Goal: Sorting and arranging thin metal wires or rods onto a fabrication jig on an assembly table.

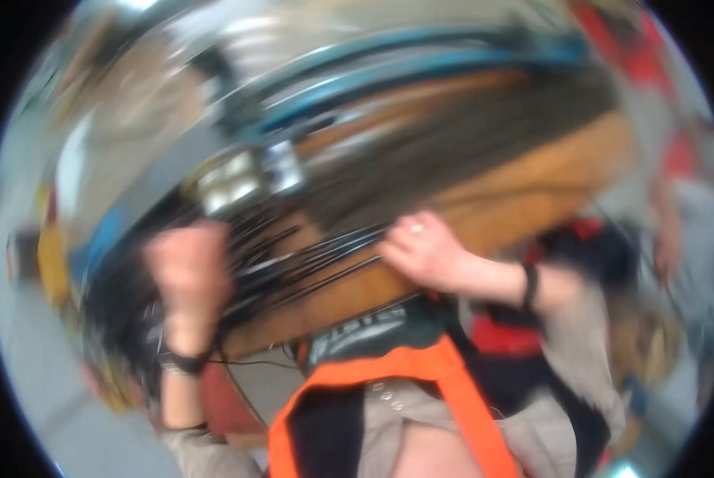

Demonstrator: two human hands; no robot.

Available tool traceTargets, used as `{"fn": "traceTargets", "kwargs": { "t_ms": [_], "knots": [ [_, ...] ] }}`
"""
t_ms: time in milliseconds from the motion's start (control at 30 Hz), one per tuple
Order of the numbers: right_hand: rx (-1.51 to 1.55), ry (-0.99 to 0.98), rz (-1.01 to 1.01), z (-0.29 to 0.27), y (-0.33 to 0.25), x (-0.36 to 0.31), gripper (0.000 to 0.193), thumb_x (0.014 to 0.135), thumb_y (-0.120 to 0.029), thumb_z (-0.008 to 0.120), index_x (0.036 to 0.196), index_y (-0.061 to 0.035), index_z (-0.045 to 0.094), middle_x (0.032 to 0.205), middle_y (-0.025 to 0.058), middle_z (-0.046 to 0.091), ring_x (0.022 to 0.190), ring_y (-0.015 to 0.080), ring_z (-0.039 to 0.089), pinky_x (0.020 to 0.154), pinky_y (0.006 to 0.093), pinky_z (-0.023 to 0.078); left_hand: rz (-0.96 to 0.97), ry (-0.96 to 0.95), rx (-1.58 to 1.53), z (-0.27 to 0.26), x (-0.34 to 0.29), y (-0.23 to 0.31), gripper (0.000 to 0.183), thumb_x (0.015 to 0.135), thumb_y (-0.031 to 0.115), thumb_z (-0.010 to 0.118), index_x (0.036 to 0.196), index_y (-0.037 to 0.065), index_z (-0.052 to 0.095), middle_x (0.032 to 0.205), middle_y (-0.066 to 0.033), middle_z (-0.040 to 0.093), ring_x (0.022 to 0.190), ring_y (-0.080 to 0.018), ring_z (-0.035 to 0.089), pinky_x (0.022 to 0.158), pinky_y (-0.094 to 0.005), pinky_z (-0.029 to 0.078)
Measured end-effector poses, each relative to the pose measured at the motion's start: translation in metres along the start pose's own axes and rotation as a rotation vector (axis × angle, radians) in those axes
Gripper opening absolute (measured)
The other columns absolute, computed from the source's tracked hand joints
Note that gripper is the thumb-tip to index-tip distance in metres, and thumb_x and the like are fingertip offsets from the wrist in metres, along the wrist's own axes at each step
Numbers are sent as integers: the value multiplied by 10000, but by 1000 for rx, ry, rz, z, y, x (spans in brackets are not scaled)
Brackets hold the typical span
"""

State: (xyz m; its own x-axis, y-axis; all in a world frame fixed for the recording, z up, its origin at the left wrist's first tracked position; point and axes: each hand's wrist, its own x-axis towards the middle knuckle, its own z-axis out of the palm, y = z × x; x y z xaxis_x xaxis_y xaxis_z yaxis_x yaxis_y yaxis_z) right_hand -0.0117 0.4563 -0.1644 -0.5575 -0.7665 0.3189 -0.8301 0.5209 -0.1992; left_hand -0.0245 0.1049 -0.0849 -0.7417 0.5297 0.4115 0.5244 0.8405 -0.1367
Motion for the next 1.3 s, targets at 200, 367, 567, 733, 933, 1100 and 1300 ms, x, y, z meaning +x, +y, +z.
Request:
{"fn": "traceTargets", "kwargs": {
  "t_ms": [200,367,567,733,933,1100,1300],
  "knots": [
    [99,235,-86,-21,-1,25,270,690,4,677,955,-46,656,884,120,601,740,302,591,646,406,512,-270,-37,-418,24,-26,140,395,763,78,647,1155,28,629,806,-66,571,722,-237,576,651,-374,475],
    [-29,381,-5,-38,56,9,284,790,-40,712,1071,-41,669,917,129,621,798,310,608,663,408,520,-246,24,-315,2,-5,111,423,734,56,623,1156,28,625,764,-54,537,708,-214,575,598,-320,483],
    [13,643,179,-9,107,-23,234,907,-127,682,1125,-47,657,930,139,647,857,316,619,750,406,518,-138,28,-289,-29,28,85,294,740,46,614,1034,51,620,763,-59,540,699,-211,576,576,-318,492],
    [-109,596,380,-23,145,-8,180,953,-82,595,1120,-49,654,996,149,667,885,325,640,791,384,522,-185,226,8,-96,26,-17,170,767,-41,596,917,38,582,769,-107,563,701,-284,581,629,-376,518],
    [450,331,343,-36,81,171,225,1000,-211,557,1146,-63,643,878,84,703,718,182,651,650,304,516,-329,335,109,-151,11,-91,236,920,-2,583,1153,16,613,882,-182,607,797,-363,607,675,-414,474],
    [534,473,-41,-27,62,290,152,905,-211,667,941,-73,717,771,116,686,737,213,670,694,343,513,-482,252,50,-149,-16,-104,218,926,9,587,1142,8,619,859,-182,603,768,-364,595,683,-408,471],
    [401,381,-145,-13,68,319,134,854,-204,704,850,-73,727,723,110,662,692,271,637,742,377,484,-642,161,-71,-129,-53,-113,194,930,21,593,1119,2,627,834,-171,595,720,-338,570,662,-374,462]
  ]
}}
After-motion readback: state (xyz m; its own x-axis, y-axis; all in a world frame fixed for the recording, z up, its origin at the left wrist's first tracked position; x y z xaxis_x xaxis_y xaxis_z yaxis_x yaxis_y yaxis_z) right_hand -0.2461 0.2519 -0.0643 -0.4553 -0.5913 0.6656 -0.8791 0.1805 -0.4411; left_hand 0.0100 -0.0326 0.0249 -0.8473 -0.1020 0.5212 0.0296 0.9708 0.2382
